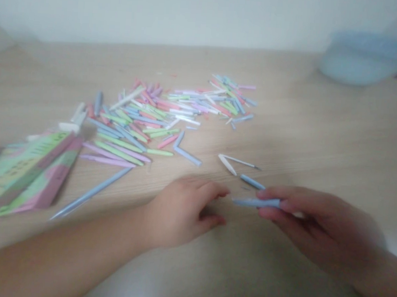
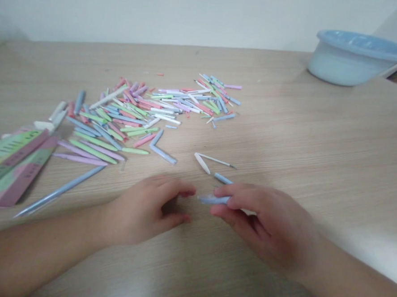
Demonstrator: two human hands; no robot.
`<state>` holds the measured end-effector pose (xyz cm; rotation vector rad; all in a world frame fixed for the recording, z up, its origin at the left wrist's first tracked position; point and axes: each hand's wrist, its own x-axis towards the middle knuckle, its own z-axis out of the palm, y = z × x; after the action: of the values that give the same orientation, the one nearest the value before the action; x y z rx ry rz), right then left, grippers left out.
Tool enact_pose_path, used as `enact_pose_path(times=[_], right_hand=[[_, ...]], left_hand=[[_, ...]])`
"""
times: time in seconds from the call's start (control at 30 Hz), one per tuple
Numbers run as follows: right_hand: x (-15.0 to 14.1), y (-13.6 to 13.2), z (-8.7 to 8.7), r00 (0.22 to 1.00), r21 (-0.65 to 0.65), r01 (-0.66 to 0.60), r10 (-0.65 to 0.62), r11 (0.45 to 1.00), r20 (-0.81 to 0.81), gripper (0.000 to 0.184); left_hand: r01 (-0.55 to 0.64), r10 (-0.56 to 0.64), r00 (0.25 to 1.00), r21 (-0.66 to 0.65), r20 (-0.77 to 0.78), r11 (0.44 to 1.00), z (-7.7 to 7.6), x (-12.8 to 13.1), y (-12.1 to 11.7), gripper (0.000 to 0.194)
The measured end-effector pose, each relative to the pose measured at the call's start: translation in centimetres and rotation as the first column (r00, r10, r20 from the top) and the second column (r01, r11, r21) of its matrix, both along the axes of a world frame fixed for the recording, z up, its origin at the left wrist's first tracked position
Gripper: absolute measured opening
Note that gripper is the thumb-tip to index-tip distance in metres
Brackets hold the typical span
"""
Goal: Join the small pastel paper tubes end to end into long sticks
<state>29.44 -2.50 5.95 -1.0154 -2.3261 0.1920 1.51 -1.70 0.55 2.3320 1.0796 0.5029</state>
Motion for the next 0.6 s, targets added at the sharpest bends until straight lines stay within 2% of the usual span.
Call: enact_pose_path(times=[0.2, 0.37, 0.43, 0.6], right_hand=[[-1.0, 0.9, -0.8, 0.997, 0.03, -0.081, 0.081, 0.996, -0.017, 0.017], [-1.3, 1.1, -0.9, 0.996, -0.066, -0.029, 0.023, 0.997, -0.084, 0.018], [-1.2, 1.2, -1.0, 0.99, -0.039, -0.031, 0.025, 0.999, -0.141, 0.015], [-0.8, 1.4, -1.5, 0.998, 0.032, -0.052, 0.053, 0.998, -0.019, 0.015]], left_hand=[[0.012, -0.012, 1.0, -0.004, -0.018, 1.0, -0.1, 0.1, 0.0, 0.042], [0.014, -0.014, 1.0, -0.005, -0.021, 1.0, -0.1, 0.1, 0.1, 0.039], [0.016, -0.016, 1.0, 0.001, -0.022, 1.0, -0.1, 0.1, 0.1, 0.038], [0.017, -0.017, 0.999, 0.0, -0.028, 1.0, -0.1, 0.2, 0.1, 0.037]])
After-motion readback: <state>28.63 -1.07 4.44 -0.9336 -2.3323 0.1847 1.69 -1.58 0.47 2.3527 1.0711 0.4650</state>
